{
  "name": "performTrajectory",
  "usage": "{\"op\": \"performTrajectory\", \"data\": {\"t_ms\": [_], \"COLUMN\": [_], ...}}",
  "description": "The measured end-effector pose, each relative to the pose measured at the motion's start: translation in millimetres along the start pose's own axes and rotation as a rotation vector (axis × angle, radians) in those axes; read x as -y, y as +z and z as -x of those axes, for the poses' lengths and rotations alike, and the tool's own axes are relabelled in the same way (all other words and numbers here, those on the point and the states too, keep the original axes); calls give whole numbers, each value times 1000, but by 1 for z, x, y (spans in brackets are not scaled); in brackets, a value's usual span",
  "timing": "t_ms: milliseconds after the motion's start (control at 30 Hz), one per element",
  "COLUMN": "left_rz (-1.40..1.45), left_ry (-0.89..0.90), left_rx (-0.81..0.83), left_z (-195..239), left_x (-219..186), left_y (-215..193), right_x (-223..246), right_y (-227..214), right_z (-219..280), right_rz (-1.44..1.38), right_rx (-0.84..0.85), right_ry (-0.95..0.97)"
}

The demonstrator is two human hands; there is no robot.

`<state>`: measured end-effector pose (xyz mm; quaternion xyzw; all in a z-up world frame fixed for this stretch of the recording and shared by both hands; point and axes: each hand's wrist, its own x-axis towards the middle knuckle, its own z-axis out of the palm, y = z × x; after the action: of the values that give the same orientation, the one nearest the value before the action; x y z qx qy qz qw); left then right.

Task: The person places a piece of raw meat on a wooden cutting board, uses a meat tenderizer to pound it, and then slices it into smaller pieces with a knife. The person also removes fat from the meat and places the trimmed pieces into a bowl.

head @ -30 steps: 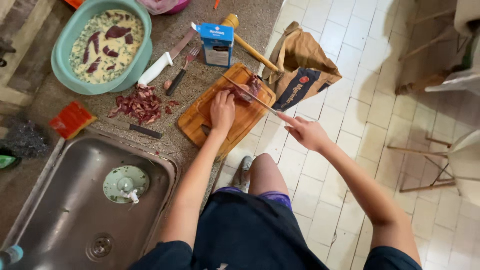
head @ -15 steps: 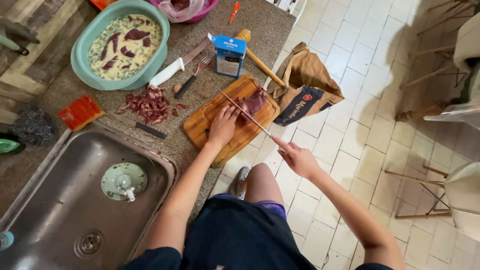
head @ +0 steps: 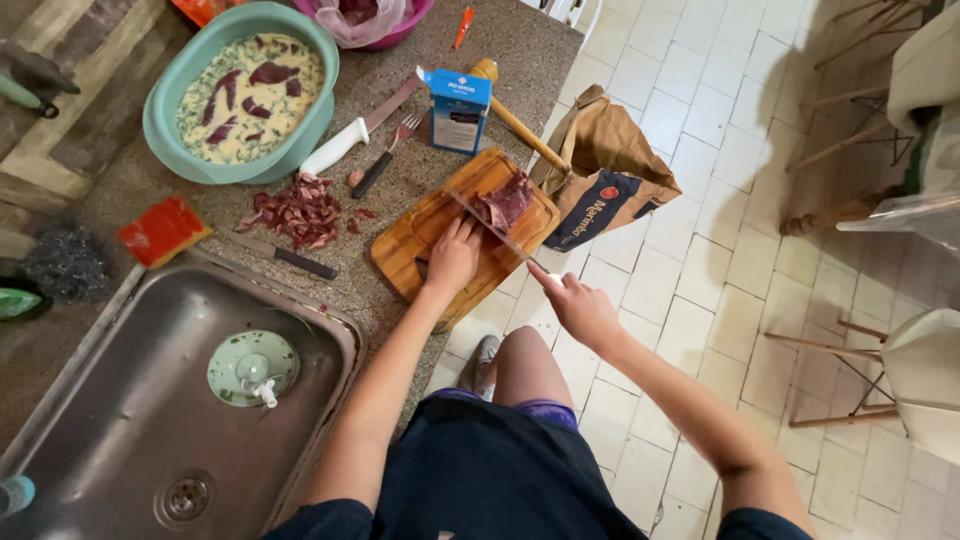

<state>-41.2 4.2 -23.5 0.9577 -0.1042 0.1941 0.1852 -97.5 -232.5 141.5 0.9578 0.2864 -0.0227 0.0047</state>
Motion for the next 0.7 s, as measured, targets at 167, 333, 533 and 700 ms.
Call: {"op": "performTrajectory", "data": {"t_ms": [167, 333, 533, 700], "left_rz": [-35, -31, -39, -49], "left_ry": [10, 31, 30, 20], "left_rx": [-40, -64, -144, -143], "left_z": [-5, -13, -27, -30], "left_x": [-1, 11, 26, 14], "left_y": [9, 28, 28, -1], "right_x": [5, 22, 18, -3], "right_y": [2, 13, 64, 79], "right_z": [-9, -17, -46, -30], "right_rz": [71, 141, 221, 280], "right_rx": [7, 6, -102, -106], "right_ry": [13, 36, 30, 4]}}
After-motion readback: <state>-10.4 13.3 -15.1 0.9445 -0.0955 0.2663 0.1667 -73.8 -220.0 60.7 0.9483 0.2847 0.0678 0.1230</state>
